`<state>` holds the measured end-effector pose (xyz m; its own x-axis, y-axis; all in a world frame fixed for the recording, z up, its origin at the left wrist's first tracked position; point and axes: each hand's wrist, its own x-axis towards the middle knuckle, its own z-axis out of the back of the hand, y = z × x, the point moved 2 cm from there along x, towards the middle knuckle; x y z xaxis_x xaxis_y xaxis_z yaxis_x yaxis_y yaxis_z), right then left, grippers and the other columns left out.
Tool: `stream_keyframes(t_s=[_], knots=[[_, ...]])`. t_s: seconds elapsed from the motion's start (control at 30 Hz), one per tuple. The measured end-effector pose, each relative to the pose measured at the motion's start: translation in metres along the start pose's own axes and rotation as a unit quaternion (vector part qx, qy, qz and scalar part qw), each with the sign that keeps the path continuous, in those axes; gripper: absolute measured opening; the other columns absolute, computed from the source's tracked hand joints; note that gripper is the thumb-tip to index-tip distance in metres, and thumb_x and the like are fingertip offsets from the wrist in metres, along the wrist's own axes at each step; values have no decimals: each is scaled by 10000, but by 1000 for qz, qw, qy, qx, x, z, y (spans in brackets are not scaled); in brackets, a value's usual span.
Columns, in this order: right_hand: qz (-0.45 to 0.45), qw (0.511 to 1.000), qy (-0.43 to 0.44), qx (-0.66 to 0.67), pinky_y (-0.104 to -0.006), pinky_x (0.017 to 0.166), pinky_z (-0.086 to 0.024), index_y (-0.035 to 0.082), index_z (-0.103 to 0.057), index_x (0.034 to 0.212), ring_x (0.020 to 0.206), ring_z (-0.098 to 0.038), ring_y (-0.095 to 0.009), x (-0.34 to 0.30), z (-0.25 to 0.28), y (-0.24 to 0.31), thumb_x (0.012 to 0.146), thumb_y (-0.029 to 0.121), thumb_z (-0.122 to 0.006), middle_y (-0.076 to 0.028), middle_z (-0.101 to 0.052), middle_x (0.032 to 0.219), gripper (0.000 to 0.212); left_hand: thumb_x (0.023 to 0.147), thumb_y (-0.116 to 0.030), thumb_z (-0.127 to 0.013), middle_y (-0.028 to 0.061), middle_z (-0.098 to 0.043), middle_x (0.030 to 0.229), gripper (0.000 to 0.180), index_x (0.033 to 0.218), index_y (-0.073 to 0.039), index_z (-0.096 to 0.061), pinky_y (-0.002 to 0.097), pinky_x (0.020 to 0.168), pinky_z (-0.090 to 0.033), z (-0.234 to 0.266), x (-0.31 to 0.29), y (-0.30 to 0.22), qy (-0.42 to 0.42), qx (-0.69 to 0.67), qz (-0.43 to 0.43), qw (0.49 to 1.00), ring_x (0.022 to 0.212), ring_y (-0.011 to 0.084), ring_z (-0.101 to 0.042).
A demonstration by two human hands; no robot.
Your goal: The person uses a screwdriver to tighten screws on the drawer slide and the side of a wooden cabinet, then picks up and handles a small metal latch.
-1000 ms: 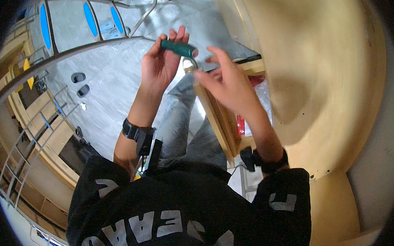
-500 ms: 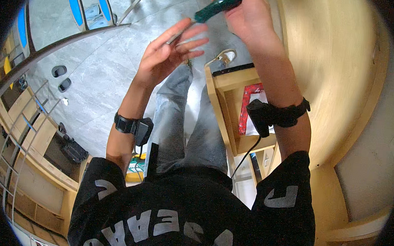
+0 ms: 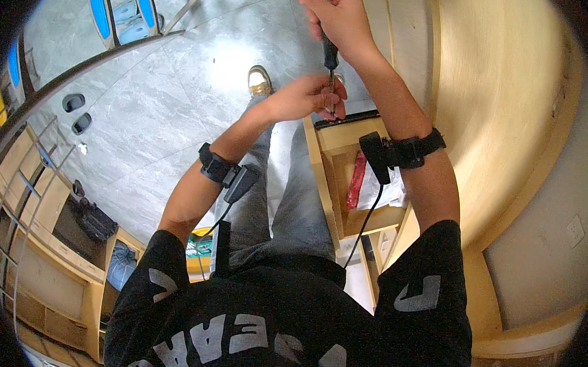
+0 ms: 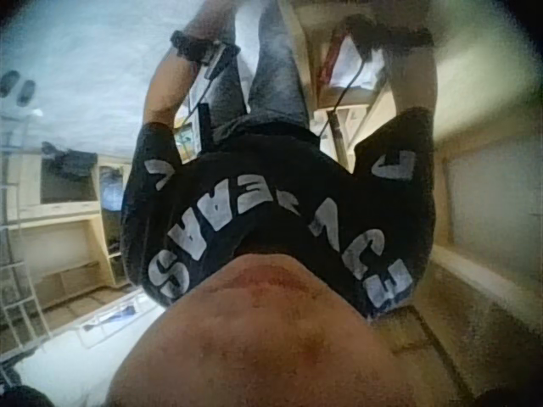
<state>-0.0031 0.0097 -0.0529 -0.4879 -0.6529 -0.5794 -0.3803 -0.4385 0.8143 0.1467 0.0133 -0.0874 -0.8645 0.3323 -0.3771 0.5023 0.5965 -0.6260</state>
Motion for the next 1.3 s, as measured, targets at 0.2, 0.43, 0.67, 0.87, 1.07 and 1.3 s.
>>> stream_keyframes(t_s=[0.2, 0.43, 0.67, 0.87, 1.07, 1.3], knots=[[1, 999, -17, 39, -240, 421, -321, 26, -579, 827, 453, -406, -78, 0, 2, -21, 883, 269, -611, 22, -432, 565, 251, 919, -92, -492, 99, -675, 914, 141, 1002, 14, -535, 261, 723, -490, 2, -2, 13, -5, 65, -51, 997, 813, 125, -609], [4, 999, -14, 48, -233, 413, -326, 26, -573, 830, 445, -411, -78, 0, 2, -32, 895, 234, -594, 17, -437, 557, 219, 908, -69, -502, 91, -681, 888, 133, 981, 28, -557, 257, 668, -478, -3, 1, 23, -38, 16, -42, 998, 770, 117, -608], [17, 998, -42, 39, -237, 411, -326, 25, -569, 818, 443, -408, -77, 0, 7, -35, 897, 235, -594, 16, -442, 559, 226, 921, -75, -492, 106, -664, 962, 149, 1013, 25, -554, 259, 709, -486, -1, 5, 27, -12, -16, -37, 999, 845, 135, -624], [38, 998, -43, 32, -232, 379, -334, 26, -584, 777, 424, -411, -62, -3, 8, -31, 860, 220, -628, 34, -453, 549, 215, 915, -74, -503, 104, -673, 898, 142, 989, 31, -564, 253, 685, -486, -5, 6, 26, -35, 14, -35, 999, 799, 128, -623], [50, 993, -47, -97, -277, 433, -407, 3, -593, 749, 454, -514, -110, -6, 16, -30, 856, 255, -599, -35, -543, 560, 273, 893, -77, -544, 97, -677, 822, 119, 926, 33, -577, 242, 632, -487, -1, 7, 30, -57, 22, -41, 997, 725, 117, -620], [15, 964, -93, -250, -290, 533, -446, 1, -589, 907, 587, -558, -150, -11, 23, -33, 850, 210, -598, -24, -551, 629, 217, 794, -75, -682, 74, -642, 637, 175, 705, 25, -570, 236, 519, -480, -5, 5, 30, -167, 108, 2, 980, 564, 96, -607]])
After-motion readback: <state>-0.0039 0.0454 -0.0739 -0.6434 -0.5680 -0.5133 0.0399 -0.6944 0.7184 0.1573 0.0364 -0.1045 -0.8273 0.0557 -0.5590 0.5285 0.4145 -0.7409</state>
